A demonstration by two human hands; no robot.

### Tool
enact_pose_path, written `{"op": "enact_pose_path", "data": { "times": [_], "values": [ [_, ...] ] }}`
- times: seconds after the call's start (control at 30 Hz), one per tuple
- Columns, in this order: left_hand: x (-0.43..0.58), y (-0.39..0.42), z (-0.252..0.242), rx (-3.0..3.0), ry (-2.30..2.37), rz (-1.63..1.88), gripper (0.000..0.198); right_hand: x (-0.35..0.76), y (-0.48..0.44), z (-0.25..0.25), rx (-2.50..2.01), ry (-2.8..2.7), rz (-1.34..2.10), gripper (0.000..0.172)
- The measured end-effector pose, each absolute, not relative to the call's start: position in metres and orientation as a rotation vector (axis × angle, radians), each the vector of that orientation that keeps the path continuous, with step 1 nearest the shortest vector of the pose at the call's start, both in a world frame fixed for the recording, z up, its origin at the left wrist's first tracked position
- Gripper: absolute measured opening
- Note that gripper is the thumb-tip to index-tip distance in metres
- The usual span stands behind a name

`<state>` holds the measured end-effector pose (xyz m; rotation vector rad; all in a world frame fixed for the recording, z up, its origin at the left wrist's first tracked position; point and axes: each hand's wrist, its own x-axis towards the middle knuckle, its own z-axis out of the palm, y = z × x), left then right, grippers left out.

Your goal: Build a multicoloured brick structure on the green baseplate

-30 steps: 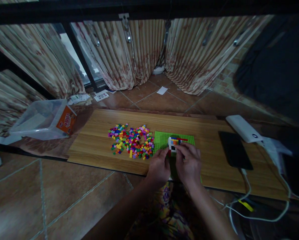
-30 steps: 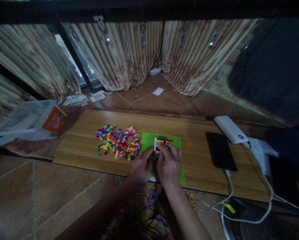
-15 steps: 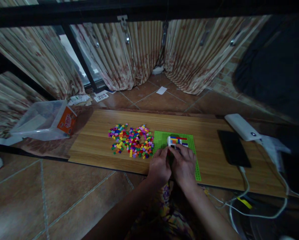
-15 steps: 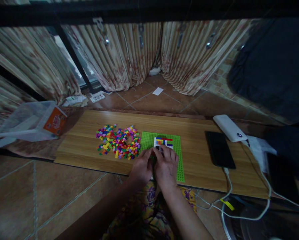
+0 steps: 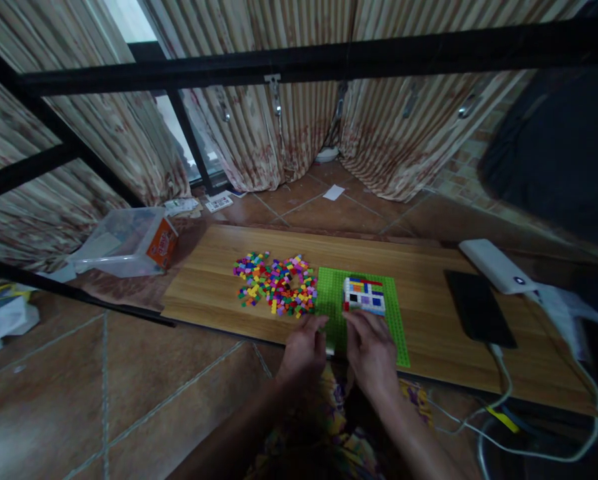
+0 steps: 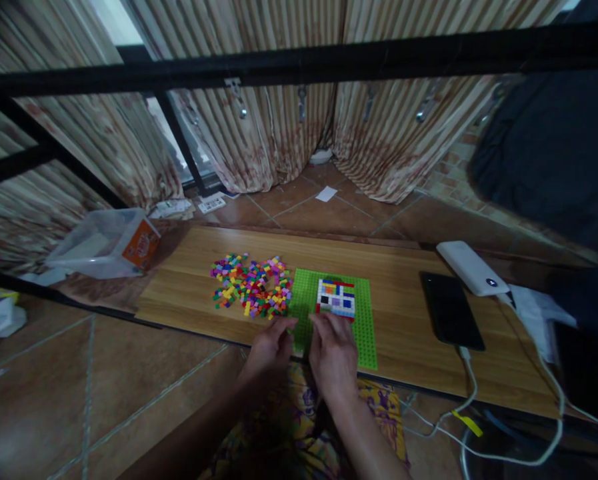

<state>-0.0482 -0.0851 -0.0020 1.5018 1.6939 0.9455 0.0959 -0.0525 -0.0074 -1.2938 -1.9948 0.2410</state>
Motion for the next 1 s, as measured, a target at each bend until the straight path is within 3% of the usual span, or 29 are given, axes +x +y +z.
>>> {"op": "enact_pose_path", "data": {
  "times": [0.13, 0.37, 0.57, 1.0],
  "values": [
    [-0.080, -0.097, -0.006, 1.472, 1.809, 1.044, 0.020, 0.063, -0.055, -0.011, -1.240, -2.077, 0.425, 0.028],
    [-0.098, -0.094, -0.007, 1.467, 1.833, 1.072, 0.016, 0.025, -0.035, -0.031, -1.385, -2.051, 0.400, 0.018],
    [-0.095, -0.090, -0.010, 1.405, 1.807, 1.120, 0.015, 0.026, -0.035, -0.028, -1.361, -2.042, 0.465, 0.021],
    [-0.075, -0.086, 0.000, 0.750, 1.377, 1.116, 0.033, 0.051, -0.064, -0.007, -1.203, -1.652, 1.002, 0.018]
  ]
}}
